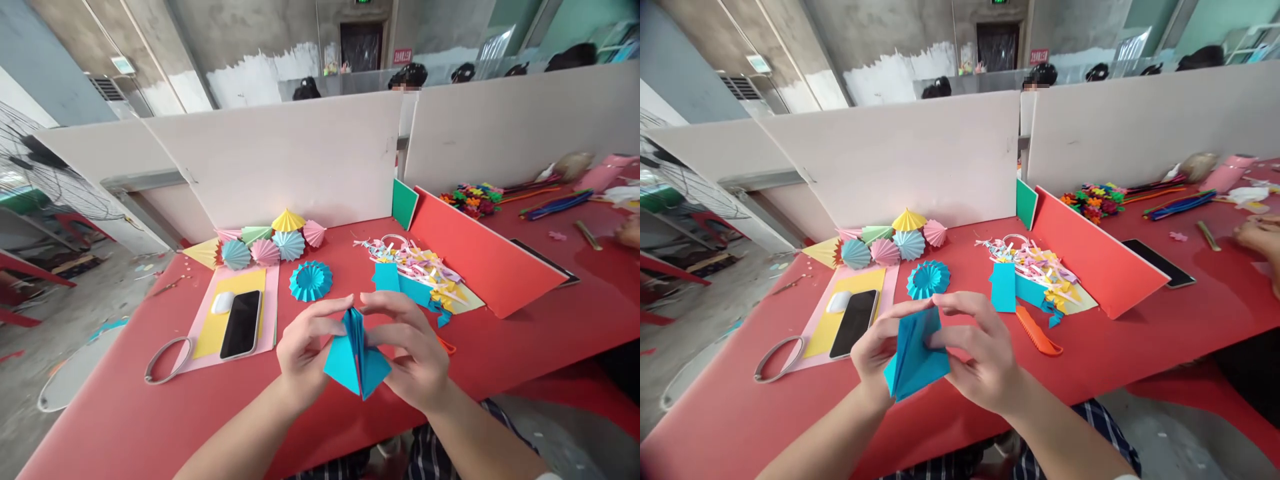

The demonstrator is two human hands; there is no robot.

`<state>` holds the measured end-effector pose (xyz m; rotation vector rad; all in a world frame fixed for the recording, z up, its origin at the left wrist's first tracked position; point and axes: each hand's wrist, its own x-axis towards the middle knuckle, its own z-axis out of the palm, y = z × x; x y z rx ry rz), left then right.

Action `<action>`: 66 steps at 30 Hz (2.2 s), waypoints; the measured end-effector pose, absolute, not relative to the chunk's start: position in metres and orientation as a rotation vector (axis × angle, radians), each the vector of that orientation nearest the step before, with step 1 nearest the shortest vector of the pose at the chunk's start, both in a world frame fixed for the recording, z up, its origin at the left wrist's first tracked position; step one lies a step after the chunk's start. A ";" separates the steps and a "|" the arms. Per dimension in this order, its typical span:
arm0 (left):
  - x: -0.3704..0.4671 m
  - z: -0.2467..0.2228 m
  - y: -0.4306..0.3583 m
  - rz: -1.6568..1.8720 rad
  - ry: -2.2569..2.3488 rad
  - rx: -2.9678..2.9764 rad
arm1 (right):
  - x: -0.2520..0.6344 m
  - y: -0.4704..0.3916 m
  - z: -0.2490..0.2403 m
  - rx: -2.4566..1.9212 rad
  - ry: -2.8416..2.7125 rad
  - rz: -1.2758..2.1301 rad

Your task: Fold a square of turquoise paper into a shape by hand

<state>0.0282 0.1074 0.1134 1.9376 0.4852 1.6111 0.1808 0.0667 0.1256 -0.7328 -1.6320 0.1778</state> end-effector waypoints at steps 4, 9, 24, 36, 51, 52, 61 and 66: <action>0.037 0.116 0.112 1.594 0.347 1.912 | 0.186 0.070 0.125 -0.677 -1.656 0.096; 0.041 0.114 0.110 1.553 0.418 1.875 | 0.184 0.069 0.120 -0.709 -1.603 0.036; 0.035 0.117 0.113 1.441 0.292 2.031 | 0.181 0.062 0.116 -0.697 -1.573 0.181; 0.044 0.111 0.111 1.359 0.565 1.724 | 0.178 0.069 0.114 -1.053 -1.228 0.562; 0.052 0.112 0.110 0.935 0.723 1.467 | 0.192 0.079 0.111 -0.997 -1.006 0.659; 0.052 0.112 0.109 0.944 0.741 1.451 | 0.193 0.079 0.111 -1.005 -1.010 0.678; 0.052 0.109 0.113 0.916 0.793 1.466 | 0.199 0.077 0.112 -1.146 -1.062 0.589; 0.052 0.107 0.111 0.943 0.900 1.449 | 0.193 0.075 0.112 -1.169 -1.063 0.600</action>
